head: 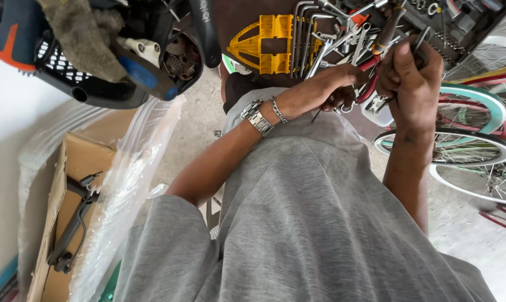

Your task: Organizing tools in a toolbox and handling bicycle components like a crankset and handlebars on a workbench

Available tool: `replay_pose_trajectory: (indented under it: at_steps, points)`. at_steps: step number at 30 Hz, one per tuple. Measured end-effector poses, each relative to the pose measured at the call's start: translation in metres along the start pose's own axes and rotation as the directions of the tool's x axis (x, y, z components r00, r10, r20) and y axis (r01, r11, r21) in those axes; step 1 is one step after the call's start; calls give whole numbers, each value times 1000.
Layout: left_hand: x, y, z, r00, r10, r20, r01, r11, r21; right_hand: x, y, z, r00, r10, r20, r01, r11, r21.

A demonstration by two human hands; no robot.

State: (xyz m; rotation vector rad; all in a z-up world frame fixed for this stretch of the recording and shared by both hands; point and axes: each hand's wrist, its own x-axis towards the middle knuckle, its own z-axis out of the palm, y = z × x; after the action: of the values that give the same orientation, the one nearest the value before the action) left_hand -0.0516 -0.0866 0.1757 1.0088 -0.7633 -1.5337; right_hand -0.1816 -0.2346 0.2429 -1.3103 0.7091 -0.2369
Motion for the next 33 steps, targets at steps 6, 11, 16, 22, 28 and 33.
replay_pose_trajectory:
  at_steps: [6, 11, 16, 22, 28, 33]
  points:
    - [-13, -20, -6, 1000, -4, 24, 1, 993, 117, 0, 4, 3, 972, 138, -191, -106, 980, 166]
    - [-29, -25, 1, 986, 60, 152, -79, 990, 118, -5, 8, -6, 956, 167, -243, -120, 973, 198]
    - [-26, -44, 4, 975, 170, 147, -208, 927, 311, -9, 14, -13, 953, 150, -262, -100, 976, 192]
    - [-30, -71, -65, 944, -4, -330, 137, 914, 382, -17, 20, -13, 943, 152, -295, -88, 972, 220]
    - [-71, -165, -150, 732, 44, -680, 362, 820, 443, -24, 26, -16, 944, 176, -281, -104, 962, 251]
    - [-103, -202, -176, 470, -143, -871, 268, 963, -13, -25, 26, -14, 941, 174, -291, -108, 967, 229]
